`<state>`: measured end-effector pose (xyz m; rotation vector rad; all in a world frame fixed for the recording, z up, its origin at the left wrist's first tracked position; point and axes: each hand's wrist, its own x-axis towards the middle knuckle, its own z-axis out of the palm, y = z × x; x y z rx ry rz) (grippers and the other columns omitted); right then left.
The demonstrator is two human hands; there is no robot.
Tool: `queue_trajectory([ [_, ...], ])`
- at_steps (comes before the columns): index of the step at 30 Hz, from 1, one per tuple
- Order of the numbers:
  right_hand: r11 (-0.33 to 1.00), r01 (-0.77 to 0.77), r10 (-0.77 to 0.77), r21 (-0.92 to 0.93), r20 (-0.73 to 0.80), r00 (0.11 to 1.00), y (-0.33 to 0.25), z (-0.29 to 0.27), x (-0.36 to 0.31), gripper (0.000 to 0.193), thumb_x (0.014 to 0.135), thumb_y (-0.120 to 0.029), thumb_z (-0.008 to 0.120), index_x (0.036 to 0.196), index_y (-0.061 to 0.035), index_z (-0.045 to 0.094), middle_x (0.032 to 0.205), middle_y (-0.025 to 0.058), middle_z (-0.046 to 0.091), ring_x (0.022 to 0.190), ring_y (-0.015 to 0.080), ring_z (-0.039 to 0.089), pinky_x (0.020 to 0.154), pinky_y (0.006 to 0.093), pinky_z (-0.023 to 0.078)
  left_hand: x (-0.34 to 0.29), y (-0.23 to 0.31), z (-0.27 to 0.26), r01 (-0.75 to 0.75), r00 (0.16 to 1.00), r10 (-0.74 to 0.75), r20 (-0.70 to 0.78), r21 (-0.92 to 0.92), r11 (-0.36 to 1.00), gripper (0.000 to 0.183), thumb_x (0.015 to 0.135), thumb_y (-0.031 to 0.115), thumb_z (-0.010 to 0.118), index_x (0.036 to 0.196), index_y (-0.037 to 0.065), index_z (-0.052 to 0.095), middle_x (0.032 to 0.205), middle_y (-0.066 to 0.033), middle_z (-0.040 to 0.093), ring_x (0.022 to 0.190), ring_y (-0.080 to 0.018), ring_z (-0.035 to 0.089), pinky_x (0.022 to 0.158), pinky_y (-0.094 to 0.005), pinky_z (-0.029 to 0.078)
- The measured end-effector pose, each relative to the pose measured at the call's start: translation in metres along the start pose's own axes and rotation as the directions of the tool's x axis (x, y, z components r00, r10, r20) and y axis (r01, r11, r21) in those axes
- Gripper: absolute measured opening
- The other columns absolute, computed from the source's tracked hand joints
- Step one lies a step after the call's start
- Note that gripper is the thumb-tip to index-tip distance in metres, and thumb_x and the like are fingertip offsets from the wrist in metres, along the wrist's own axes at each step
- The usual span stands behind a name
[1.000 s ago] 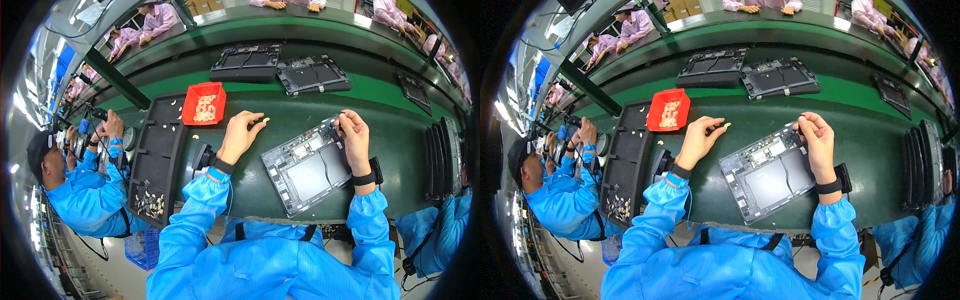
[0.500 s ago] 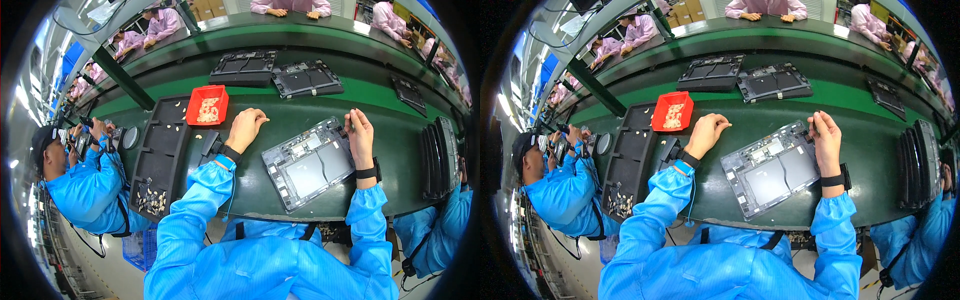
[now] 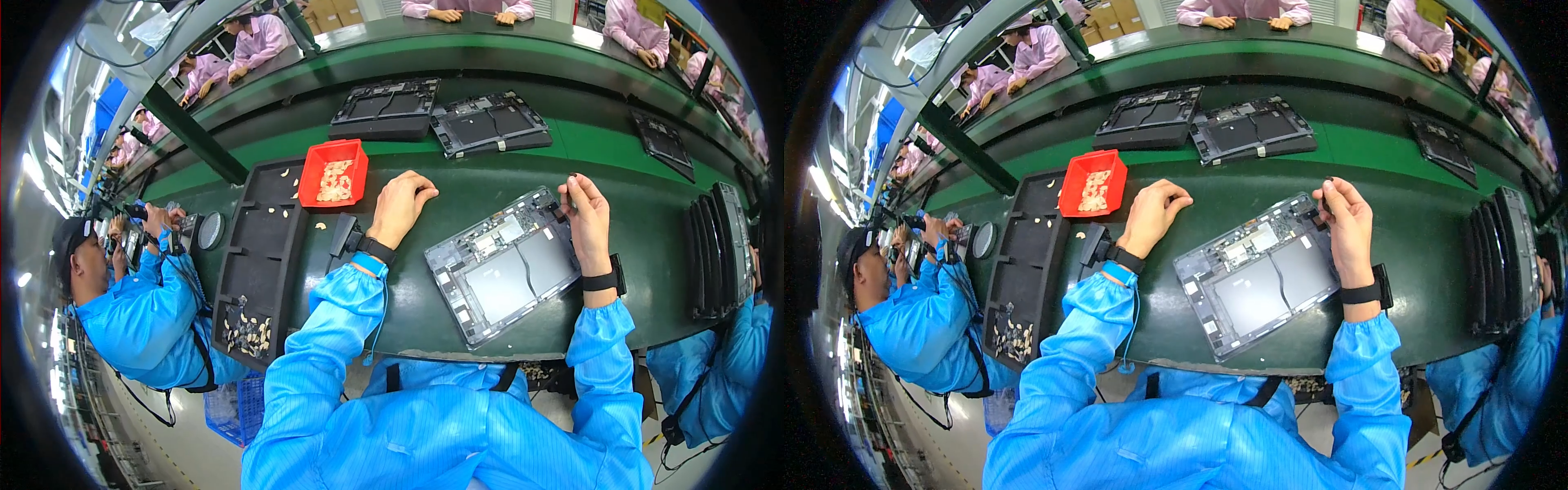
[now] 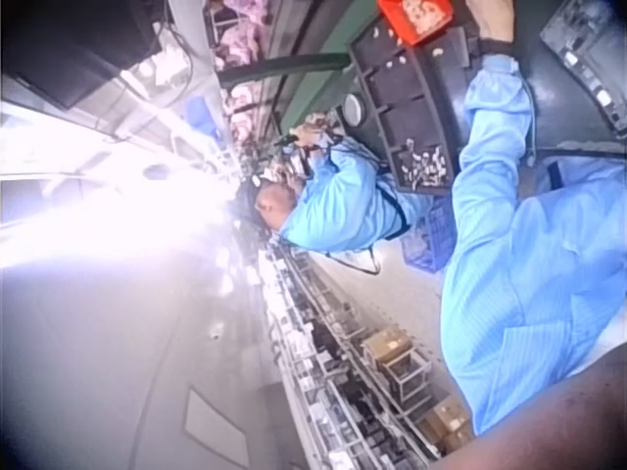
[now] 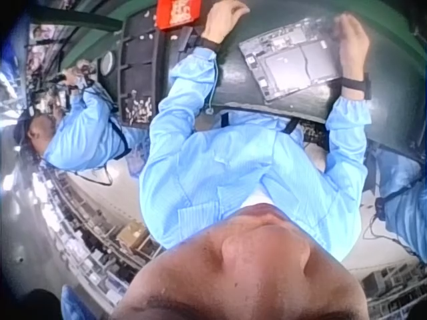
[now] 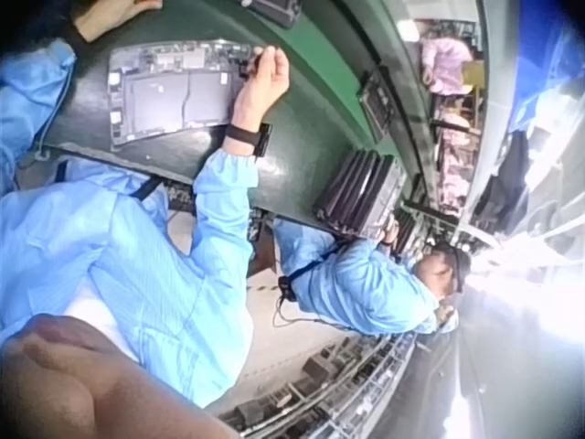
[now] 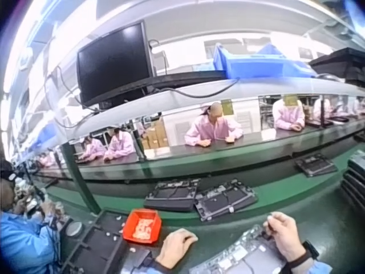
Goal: The person assembles internal electronic boards and connects cables and connectors inside a tablet by hand on a factory production line.
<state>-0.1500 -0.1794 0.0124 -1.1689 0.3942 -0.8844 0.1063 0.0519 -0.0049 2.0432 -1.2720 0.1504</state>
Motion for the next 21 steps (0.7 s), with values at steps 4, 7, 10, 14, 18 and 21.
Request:
queue_trajectory([
  [4,1.0,-0.003,0.003,-0.01,-0.021,1.0,0.0,-0.001,-0.001,0.014,0.101,-0.016,0.067,0.112,-0.0061,0.067,0.093,0.0038,0.073,0.073,0.0056,0.056,0.066,0.0204,0.044,0.0,0.001,0.006,0.013,1.0,-0.013,0.003,0.027,1.0,0.017,0.091,0.019,0.073,0.094,0.002,0.073,0.095,-0.013,0.069,0.084,-0.0337,0.067,0.076,-0.0425,0.053],
  [7,1.0,0.008,-0.008,-0.003,0.003,1.0,-0.001,-0.004,0.001,0.015,0.101,-0.016,0.068,0.112,-0.006,0.067,0.093,0.0041,0.073,0.073,0.0057,0.056,0.066,0.0203,0.043,-0.002,0.003,0.009,0.01,1.0,-0.01,0.006,0.088,0.996,0.016,0.093,0.018,0.069,0.095,0.003,0.07,0.096,-0.0134,0.066,0.092,-0.0352,0.066,0.081,-0.0442,0.053],
  [10,1.0,0.011,-0.011,0.017,0.015,1.0,0.001,-0.004,0.001,0.016,0.1,-0.016,0.069,0.113,-0.0059,0.067,0.094,0.0044,0.073,0.072,0.0058,0.055,0.066,0.0203,0.043,-0.004,0.003,0.014,-0.007,1.0,0.007,0.002,0.165,0.986,0.015,0.095,0.018,0.067,0.096,0.003,0.067,0.097,-0.0137,0.064,0.097,-0.0349,0.064,0.084,-0.0452,0.052],
  [14,1.0,0.012,-0.012,0.014,0.013,1.0,0.005,-0.003,0.002,0.017,0.1,-0.017,0.069,0.113,-0.0054,0.067,0.094,0.0045,0.073,0.072,0.0058,0.055,0.065,0.0201,0.043,-0.007,-0.007,0.013,-0.066,0.997,0.057,0.043,0.254,0.965,0.013,0.097,0.015,0.063,0.097,0.002,0.064,0.096,-0.0145,0.062,0.099,-0.0351,0.063,0.085,-0.0461,0.051],
  [18,1.0,-0.001,0.001,0.016,0.006,1.0,0.002,-0.003,0.001,0.018,0.1,-0.018,0.07,0.112,-0.0055,0.067,0.094,0.0039,0.073,0.072,0.005,0.055,0.065,0.0194,0.043,-0.024,-0.011,-0.012,-0.057,0.998,0.053,0.028,0.191,0.98,0.009,0.097,0.009,0.059,0.098,0.0,0.063,0.098,-0.0157,0.063,0.098,-0.0361,0.063,0.087,-0.0461,0.051],
  [21,1.0,-0.002,0.002,-0.009,0.006,1.0,-0.001,-0.004,0.002,0.017,0.1,-0.018,0.07,0.112,-0.0057,0.067,0.094,0.003,0.073,0.071,0.0043,0.054,0.065,0.0189,0.043,-0.026,-0.019,-0.064,-0.031,0.989,0.056,-0.136,0.182,0.983,0.011,0.097,0.01,0.059,0.101,0.0,0.063,0.097,-0.0172,0.063,0.096,-0.0383,0.063,0.086,-0.0474,0.05],
])
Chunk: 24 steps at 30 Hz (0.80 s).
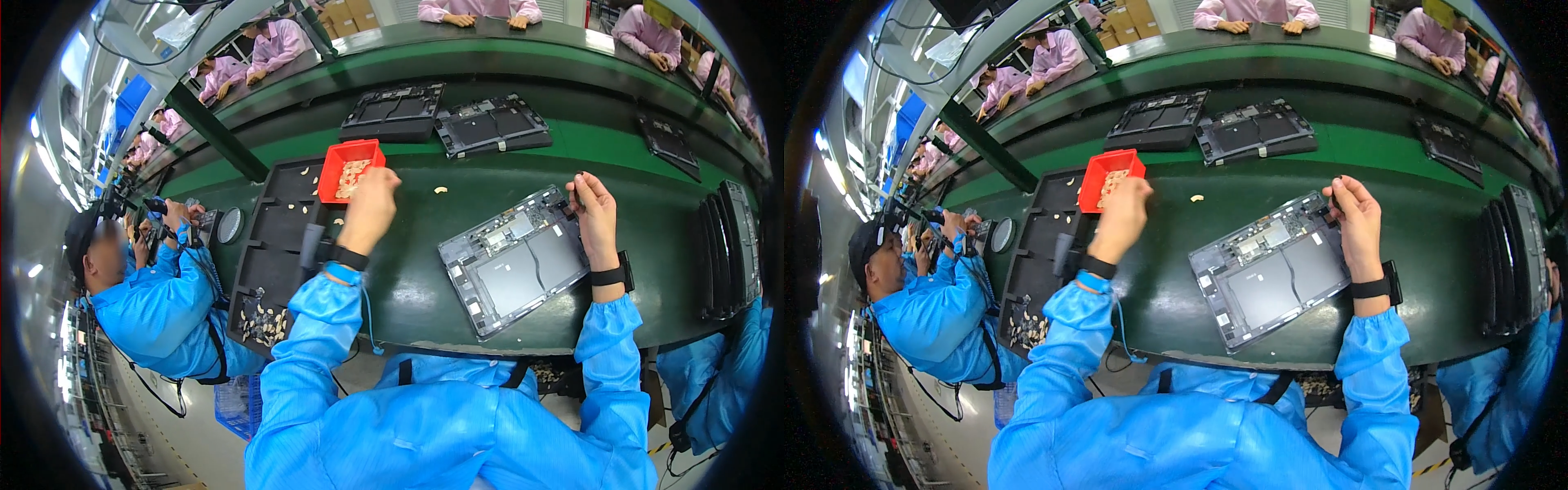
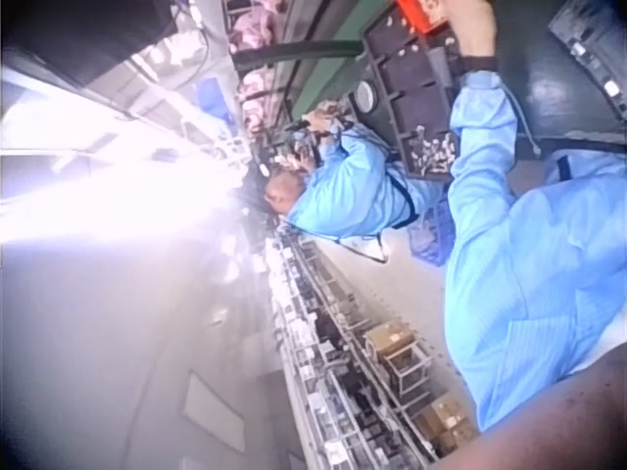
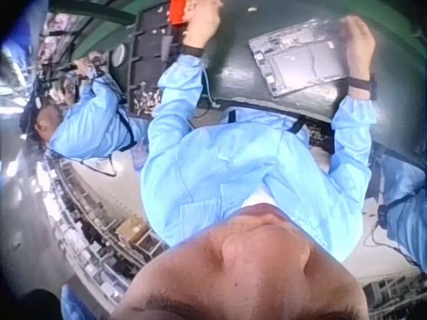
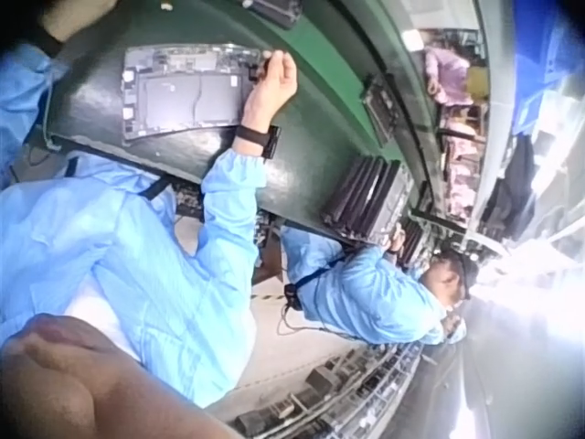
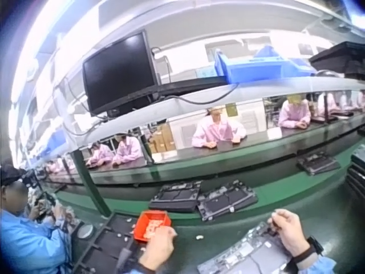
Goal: The person assembles internal electronic boards and connects cables and connectors inside a tablet by hand on a factory production line.
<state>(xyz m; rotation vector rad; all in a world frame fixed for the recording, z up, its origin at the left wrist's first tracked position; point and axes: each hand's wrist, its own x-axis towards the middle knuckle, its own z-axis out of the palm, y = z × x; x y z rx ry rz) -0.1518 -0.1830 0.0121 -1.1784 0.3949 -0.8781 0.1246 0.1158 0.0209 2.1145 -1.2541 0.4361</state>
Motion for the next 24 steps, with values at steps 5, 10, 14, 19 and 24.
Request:
queue_trajectory([
  [5,0.999,0.003,-0.002,-0.043,0.012,1.0,-0.002,0.002,-0.002,0.017,0.1,-0.018,0.069,0.112,-0.0059,0.067,0.093,0.0024,0.073,0.071,0.004,0.054,0.065,0.0189,0.043,0.022,-0.003,-0.021,-0.085,0.996,0.085,-0.007,0.03,0.996,0.014,0.093,0.012,0.069,0.099,0.0,0.073,0.095,-0.0161,0.072,0.09,-0.0365,0.068,0.081,-0.0433,0.054],
  [10,1.0,0.014,-0.013,-0.007,0.024,1.0,0.008,-0.002,0.002,0.018,0.1,-0.018,0.069,0.113,-0.0054,0.067,0.093,0.0027,0.073,0.072,0.0047,0.054,0.065,0.0194,0.043,-0.005,0.047,0.036,-0.107,0.982,0.102,0.158,0.028,0.994,0.029,0.096,0.019,0.066,0.121,0.005,0.072,0.128,-0.0148,0.068,0.12,-0.034,0.062,0.097,-0.044,0.05],
  [14,1.0,0.005,-0.005,0.003,0.046,0.999,0.007,-0.001,0.0,0.018,0.1,-0.018,0.069,0.114,-0.0053,0.067,0.094,0.0031,0.073,0.072,0.0051,0.055,0.066,0.0197,0.044,-0.038,0.045,0.041,-0.184,0.968,0.163,0.19,0.1,0.978,0.038,0.101,0.023,0.061,0.134,0.004,0.065,0.139,-0.0158,0.063,0.133,-0.0338,0.055,0.107,-0.0469,0.046],
  [19,1.0,-0.005,0.005,-0.026,0.028,1.0,0.004,-0.002,-0.004,0.018,0.1,-0.017,0.069,0.113,-0.0054,0.067,0.094,0.0032,0.073,0.074,0.0051,0.057,0.067,0.0197,0.044,-0.105,0.061,-0.047,-0.05,0.869,0.078,0.489,-0.07,0.996,0.043,0.099,0.025,0.066,0.135,0.002,0.063,0.144,-0.0173,0.059,0.139,-0.0315,0.051,0.117,-0.0474,0.039],
  [24,0.999,-0.015,0.018,-0.042,0.087,0.996,0.006,-0.001,0.0,0.016,0.101,-0.017,0.067,0.114,-0.0069,0.068,0.095,0.0014,0.073,0.078,0.0045,0.057,0.071,0.02,0.043,-0.195,0.057,-0.093,-0.034,0.892,0.11,0.439,-0.178,0.983,0.046,0.08,0.02,0.085,0.12,0.003,0.073,0.128,-0.0117,0.071,0.127,-0.0263,0.063,0.109,-0.042,0.049],
])
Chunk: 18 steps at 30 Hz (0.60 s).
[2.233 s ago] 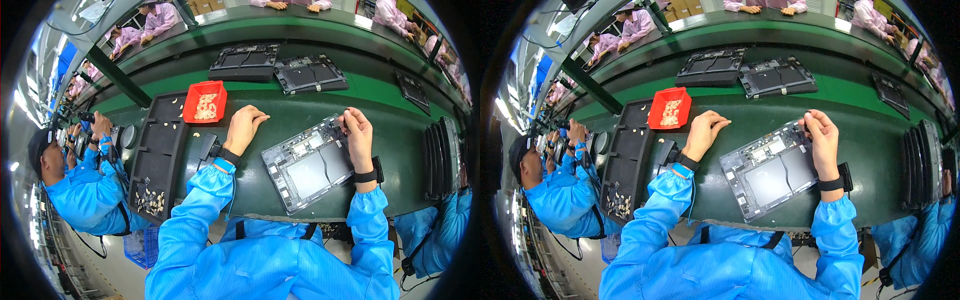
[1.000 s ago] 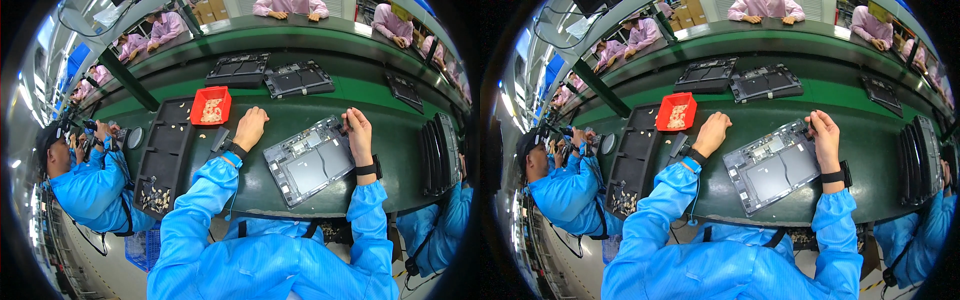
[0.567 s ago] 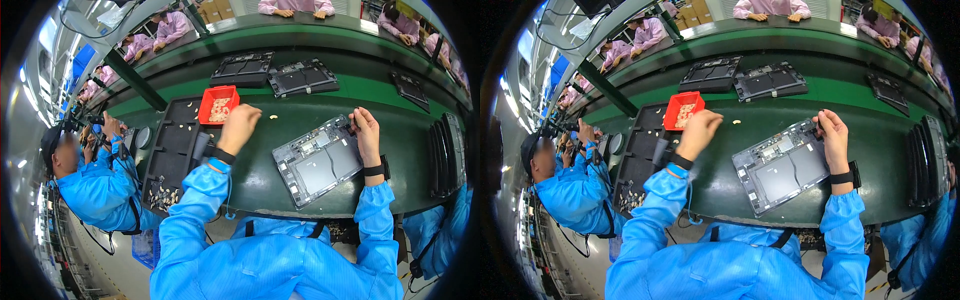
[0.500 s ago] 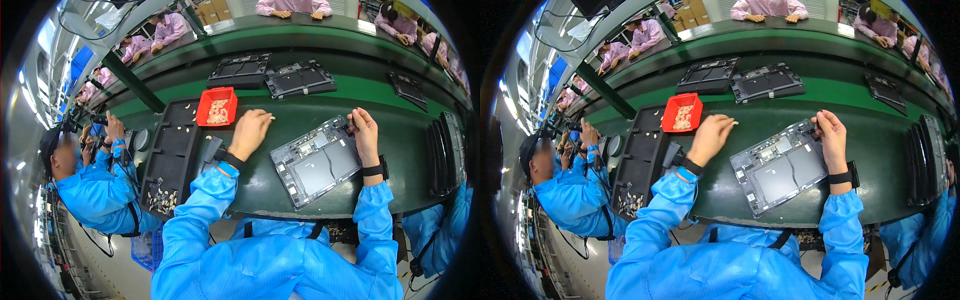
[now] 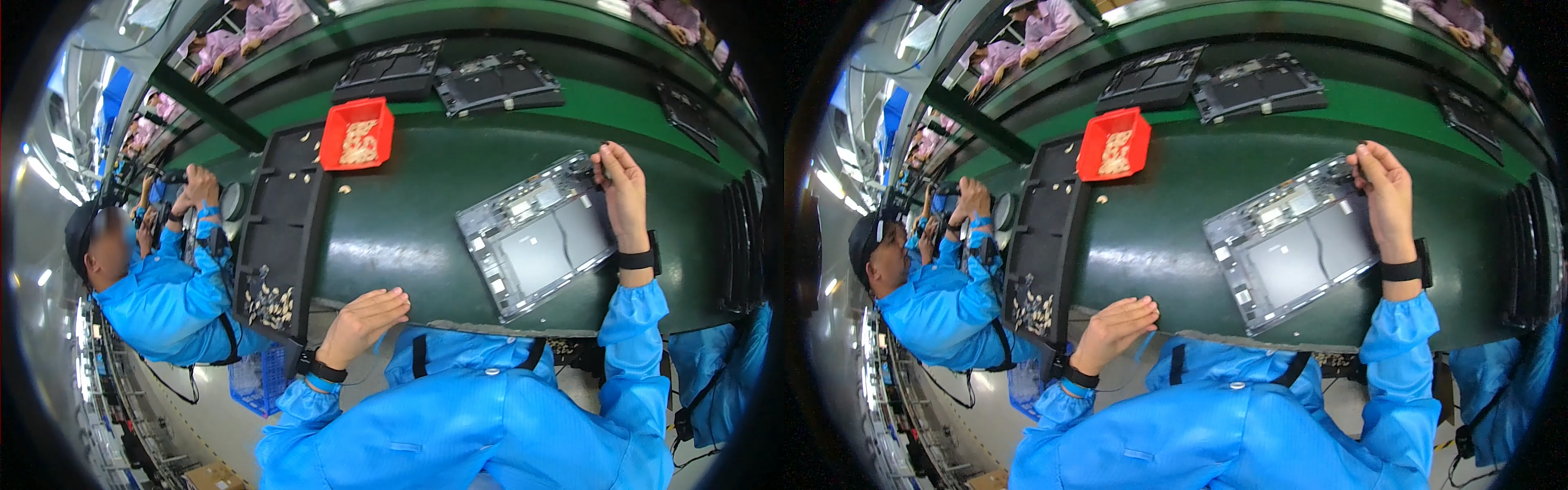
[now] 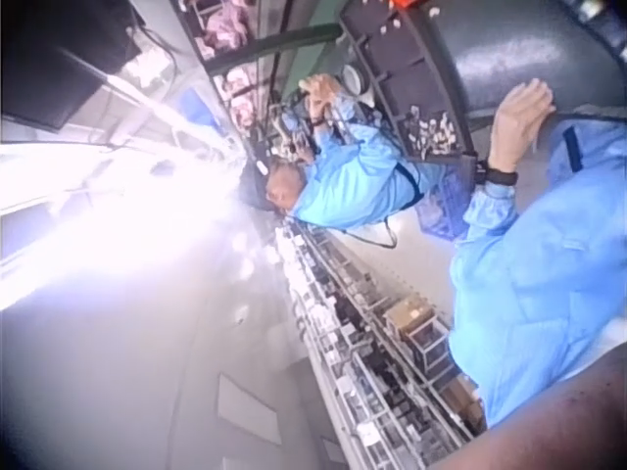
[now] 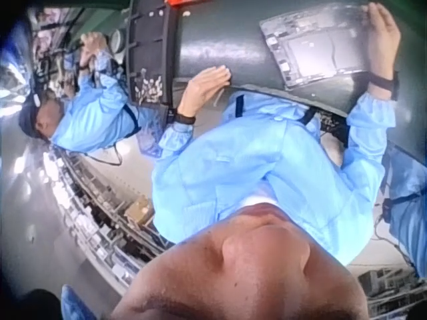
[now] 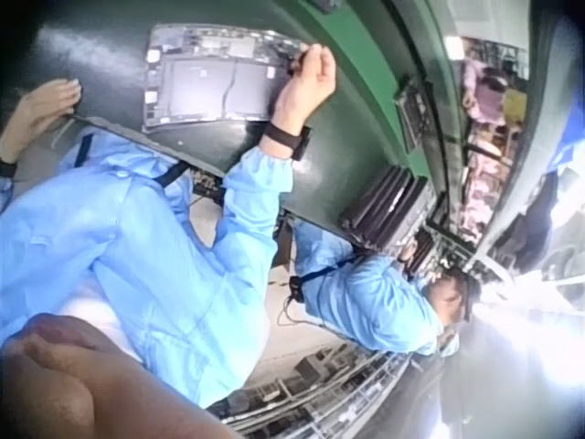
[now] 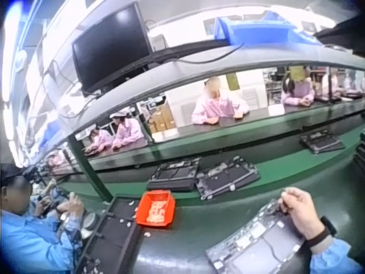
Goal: The person assembles internal electronic boards and connects cables and connectors inside a tablet by hand on a factory production line.
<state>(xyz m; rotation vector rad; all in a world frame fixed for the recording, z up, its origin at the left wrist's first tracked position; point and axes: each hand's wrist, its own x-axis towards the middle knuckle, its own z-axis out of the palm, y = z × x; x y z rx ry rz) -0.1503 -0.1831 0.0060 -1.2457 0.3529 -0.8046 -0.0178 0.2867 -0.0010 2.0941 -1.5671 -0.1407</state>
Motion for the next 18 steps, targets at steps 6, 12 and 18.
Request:
queue_trajectory([
  [6,0.999,-0.027,0.028,-0.024,0.013,1.0,0.008,-0.002,0.001,0.017,0.102,-0.017,0.067,0.115,-0.0063,0.068,0.099,0.0019,0.073,0.083,0.0061,0.056,0.075,0.0219,0.042,-0.033,0.002,0.011,-0.144,0.973,0.142,-0.183,-0.003,0.99,0.031,0.077,0.008,0.08,0.108,0.005,0.078,0.112,-0.0073,0.077,0.111,-0.0243,0.072,0.094,-0.0394,0.058],
  [12,0.999,-0.041,0.041,0.007,-0.013,0.999,0.009,-0.009,0.002,0.018,0.101,-0.017,0.068,0.116,-0.0073,0.068,0.1,0.0029,0.073,0.083,0.007,0.058,0.074,0.0226,0.043,-0.005,0.004,-0.031,-0.216,0.92,0.233,-0.316,0.089,0.972,0.025,0.079,-0.006,0.069,0.1,0.002,0.078,0.104,-0.0107,0.077,0.098,-0.0264,0.075,0.085,-0.038,0.06],
  [18,0.999,0.032,-0.032,0.013,-0.04,0.999,-0.01,-0.01,-0.004,0.018,0.1,-0.016,0.069,0.116,-0.0065,0.068,0.099,0.0039,0.074,0.081,0.0085,0.061,0.072,0.0226,0.045,0.142,-0.085,-0.096,0.165,0.752,0.082,-0.654,0.307,0.937,0.035,0.084,0.002,0.072,0.117,0.013,0.077,0.137,-0.0212,0.064,0.135,-0.0378,0.056,0.114,-0.0544,0.041],
])
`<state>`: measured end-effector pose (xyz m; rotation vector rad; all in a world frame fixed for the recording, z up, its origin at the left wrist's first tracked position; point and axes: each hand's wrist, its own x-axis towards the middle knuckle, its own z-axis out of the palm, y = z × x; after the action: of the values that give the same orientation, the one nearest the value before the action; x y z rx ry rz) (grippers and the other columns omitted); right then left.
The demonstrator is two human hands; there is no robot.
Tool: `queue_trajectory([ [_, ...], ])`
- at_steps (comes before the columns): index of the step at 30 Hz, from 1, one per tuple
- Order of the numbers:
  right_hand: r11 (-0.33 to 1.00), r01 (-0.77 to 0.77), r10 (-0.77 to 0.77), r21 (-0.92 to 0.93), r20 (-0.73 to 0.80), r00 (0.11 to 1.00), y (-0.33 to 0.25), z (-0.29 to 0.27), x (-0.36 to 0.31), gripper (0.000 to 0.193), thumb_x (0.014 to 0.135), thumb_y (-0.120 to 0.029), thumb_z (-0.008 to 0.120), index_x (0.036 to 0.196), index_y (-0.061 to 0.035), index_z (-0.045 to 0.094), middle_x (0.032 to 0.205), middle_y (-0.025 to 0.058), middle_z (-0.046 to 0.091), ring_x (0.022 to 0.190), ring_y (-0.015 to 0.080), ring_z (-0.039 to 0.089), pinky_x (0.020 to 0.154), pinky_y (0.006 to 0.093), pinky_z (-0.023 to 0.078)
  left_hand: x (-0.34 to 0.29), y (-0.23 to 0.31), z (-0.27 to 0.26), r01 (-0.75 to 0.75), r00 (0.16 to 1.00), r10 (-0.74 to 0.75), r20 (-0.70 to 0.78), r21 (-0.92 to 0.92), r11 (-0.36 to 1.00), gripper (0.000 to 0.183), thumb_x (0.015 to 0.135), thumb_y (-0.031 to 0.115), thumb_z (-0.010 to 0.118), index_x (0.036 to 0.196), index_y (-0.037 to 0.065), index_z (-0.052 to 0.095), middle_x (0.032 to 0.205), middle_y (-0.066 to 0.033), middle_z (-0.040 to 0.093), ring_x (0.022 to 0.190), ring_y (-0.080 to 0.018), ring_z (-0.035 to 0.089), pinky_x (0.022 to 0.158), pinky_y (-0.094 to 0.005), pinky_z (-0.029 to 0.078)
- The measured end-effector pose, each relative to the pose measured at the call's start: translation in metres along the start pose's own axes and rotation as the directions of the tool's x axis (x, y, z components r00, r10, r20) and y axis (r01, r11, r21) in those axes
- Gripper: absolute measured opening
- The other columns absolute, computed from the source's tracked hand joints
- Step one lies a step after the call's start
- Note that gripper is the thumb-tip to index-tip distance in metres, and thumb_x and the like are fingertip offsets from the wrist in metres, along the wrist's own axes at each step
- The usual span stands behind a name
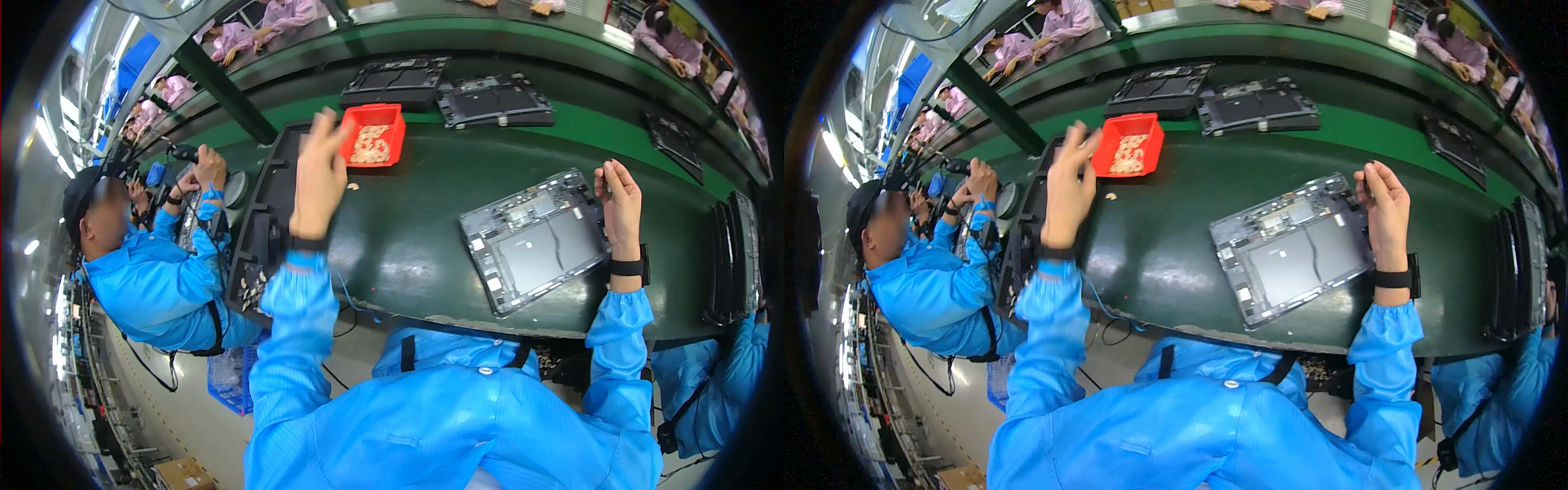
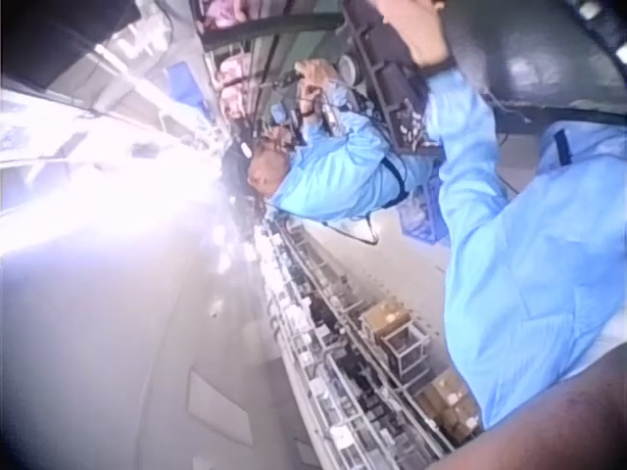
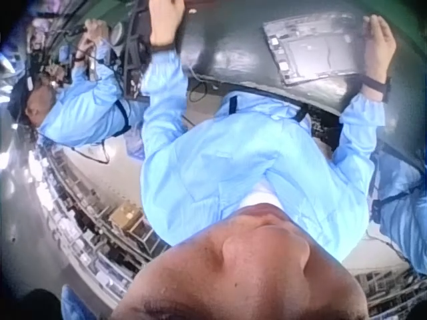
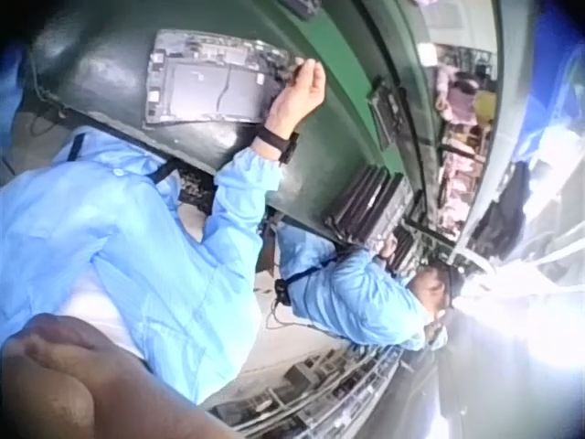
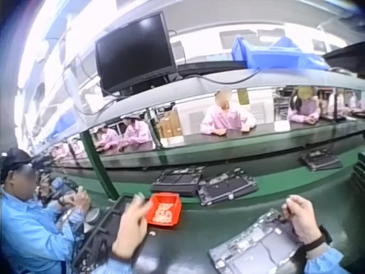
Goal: The person assembles internal electronic boards and connects cables and connectors inside a tablet by hand on a factory production line.
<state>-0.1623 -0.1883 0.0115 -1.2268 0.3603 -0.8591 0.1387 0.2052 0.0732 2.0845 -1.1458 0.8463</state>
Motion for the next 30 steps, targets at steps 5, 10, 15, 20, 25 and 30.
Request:
queue_trajectory([
  [5,0.953,0.053,-0.063,-0.299,-0.024,0.998,-0.02,-0.036,-0.008,0.021,0.1,-0.016,0.07,0.114,-0.0004,0.07,0.096,0.0038,0.074,0.085,0.0082,0.067,0.078,0.0217,0.049,0.046,-0.027,0.06,0.27,0.937,-0.337,0.095,0.418,0.868,0.029,0.093,0.045,0.069,0.117,0.03,0.079,0.137,0.0007,0.067,0.143,-0.028,0.046,0.111,-0.0811,0.01],
  [10,0.952,-0.098,0.104,-0.29,0.007,0.995,0.003,-0.05,-0.035,0.019,0.099,-0.013,0.068,0.111,0.0022,0.069,0.092,0.0068,0.074,0.086,0.0107,0.069,0.083,0.0232,0.052,0.03,0.083,0.088,-0.058,0.992,0.061,0.112,-0.028,0.998,0.037,0.09,0.014,0.061,0.125,0.018,0.072,0.128,-0.0038,0.07,0.131,-0.0288,0.057,0.114,-0.0666,0.026],
  [15,0.905,-0.328,0.377,-0.269,0.157,0.913,-0.021,-0.029,-0.071,0.016,0.098,-0.009,0.069,0.107,0.0035,0.068,0.09,0.0086,0.075,0.083,0.0103,0.069,0.082,0.0233,0.053,-0.001,0.187,0.133,0.048,0.851,0.275,0.447,-0.588,0.807,0.047,0.09,0.02,0.072,0.134,0.007,0.064,0.132,-0.0198,0.064,0.117,-0.0383,0.064,0.097,-0.0433,0.054],
  [20,0.834,-0.26,0.298,-0.487,0.0,0.955,-0.044,0.02,-0.09,0.018,0.096,-0.006,0.072,0.111,0.0033,0.066,0.081,0.0079,0.076,0.076,0.0069,0.068,0.072,0.0201,0.051,-0.005,0.181,0.121,0.062,0.717,0.404,0.568,-0.63,0.774,0.043,0.092,0.016,0.071,0.135,0.012,0.065,0.134,-0.0201,0.062,0.118,-0.0391,0.064,0.096,-0.0432,0.055],
  [25,0.766,-0.283,0.318,-0.577,-0.043,0.947,-0.034,0.051,-0.082,0.014,0.094,-0.007,0.073,0.102,0.0045,0.07,0.077,0.0082,0.076,0.072,0.007,0.068,0.065,0.021,0.05,-0.017,0.179,0.12,-0.072,0.727,0.436,0.531,-0.573,0.817,0.044,0.083,0.005,0.071,0.124,0.019,0.073,0.14,-0.0118,0.059,0.111,-0.0313,0.065,0.089,-0.0403,0.058],
  [30,0.699,-0.318,0.274,-0.641,-0.17,0.947,-0.022,0.073,-0.077,0.013,0.094,-0.007,0.073,0.095,0.0062,0.072,0.074,0.0089,0.075,0.066,0.0084,0.068,0.064,0.0216,0.05,-0.016,0.177,0.124,-0.011,0.705,0.425,0.568,-0.59,0.807,0.042,0.08,-0.001,0.068,0.119,0.014,0.073,0.141,-0.0101,0.057,0.106,-0.0302,0.065,0.086,-0.0411,0.058],
])
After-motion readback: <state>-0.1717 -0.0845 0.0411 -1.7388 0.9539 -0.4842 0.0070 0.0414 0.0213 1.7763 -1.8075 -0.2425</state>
